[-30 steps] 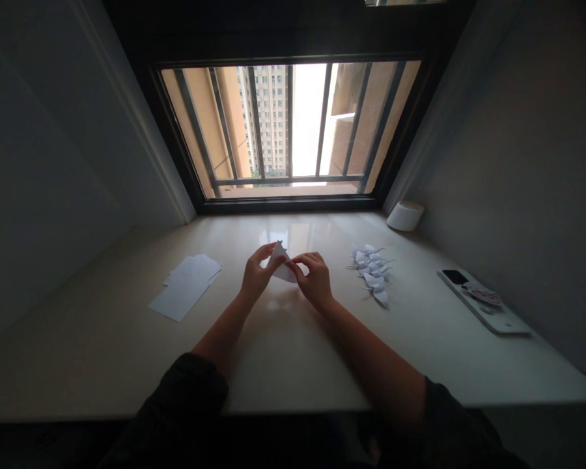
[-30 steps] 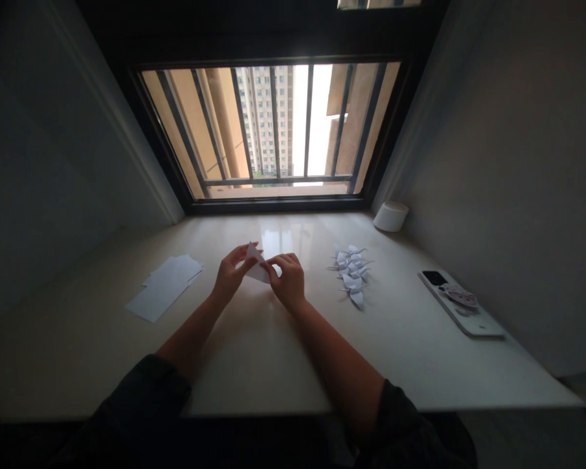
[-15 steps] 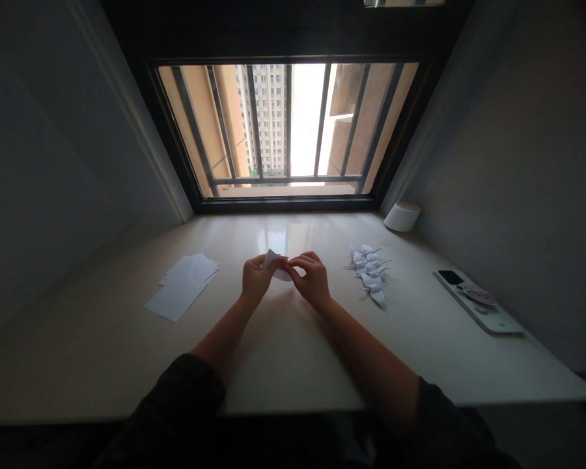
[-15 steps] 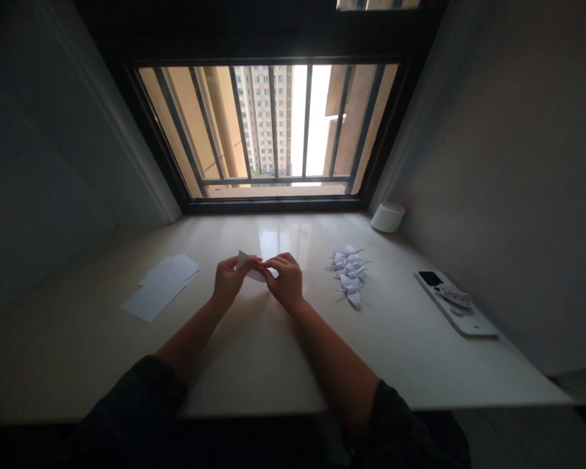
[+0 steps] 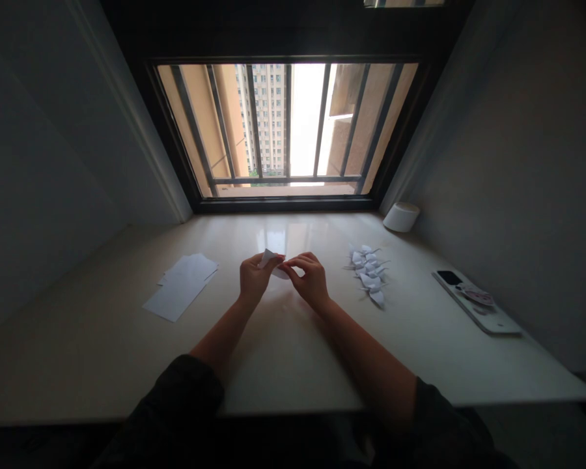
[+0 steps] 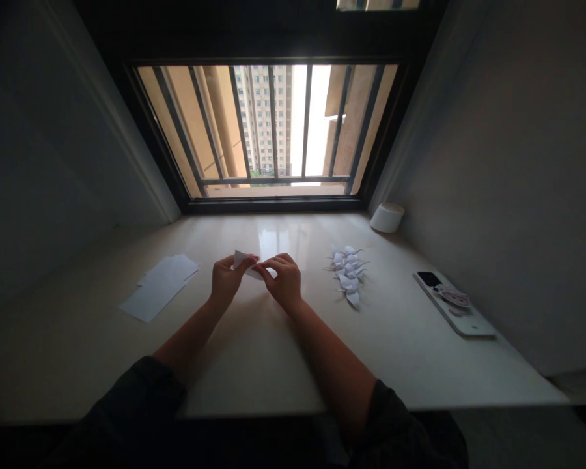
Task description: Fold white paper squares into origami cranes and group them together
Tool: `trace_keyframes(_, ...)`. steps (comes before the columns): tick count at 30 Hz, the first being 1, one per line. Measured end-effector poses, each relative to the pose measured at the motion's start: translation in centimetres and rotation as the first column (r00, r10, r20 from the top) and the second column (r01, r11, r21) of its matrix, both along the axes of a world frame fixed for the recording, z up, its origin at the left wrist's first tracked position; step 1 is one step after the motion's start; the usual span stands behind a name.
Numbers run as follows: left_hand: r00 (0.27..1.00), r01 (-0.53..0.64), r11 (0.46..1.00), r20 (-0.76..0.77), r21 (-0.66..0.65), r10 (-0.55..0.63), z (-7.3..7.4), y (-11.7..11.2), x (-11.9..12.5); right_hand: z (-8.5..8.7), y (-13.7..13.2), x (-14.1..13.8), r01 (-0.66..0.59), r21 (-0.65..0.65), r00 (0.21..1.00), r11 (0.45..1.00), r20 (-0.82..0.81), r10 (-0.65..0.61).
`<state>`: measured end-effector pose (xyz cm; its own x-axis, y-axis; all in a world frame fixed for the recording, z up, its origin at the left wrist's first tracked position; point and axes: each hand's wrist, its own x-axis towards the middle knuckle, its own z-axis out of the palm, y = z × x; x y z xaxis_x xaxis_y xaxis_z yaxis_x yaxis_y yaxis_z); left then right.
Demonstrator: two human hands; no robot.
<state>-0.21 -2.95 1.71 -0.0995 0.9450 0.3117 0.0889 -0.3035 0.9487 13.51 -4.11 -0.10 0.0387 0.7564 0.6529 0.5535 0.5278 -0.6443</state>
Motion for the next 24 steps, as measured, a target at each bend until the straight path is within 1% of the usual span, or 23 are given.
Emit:
trace_keyframes(5, 1.0, -0.005, 1.0, -0.009, -0.021, 0.004, 0.1, 0.0, 0.0, -0.1, 0.0, 0.1, -0.004, -0.016, 1.0, 1.0, -0.003, 0.004)
trace_keyframes(10, 1.0, -0.006, 1.0, -0.007, -0.006, 0.006, 0.1, 0.0, 0.0, -0.1, 0.0, 0.0, -0.003, -0.009, 1.0, 1.0, -0.006, 0.003)
trace_keyframes(19, 1.0, -0.022, 0.999, 0.0, -0.025, 0.022, 0.3, 0.1, 0.0, -0.3, 0.1, 0.0, 0.002, -0.003, 1.0, 1.0, -0.007, -0.002)
trace_keyframes(21, 0.999, -0.044, 0.999, 0.029, -0.015, 0.045, 0.6, 0.2, -0.3, -0.5, 0.2, 0.2, 0.014, -0.017, 1.0, 1.0, -0.001, -0.014)
trace_keyframes(24, 0.987, -0.108, 0.994, 0.126, 0.024, 0.104, 1.2, 0.5, -0.8, -0.9, 0.4, 0.4, 0.024, -0.043, 1.0, 0.999, -0.005, -0.025)
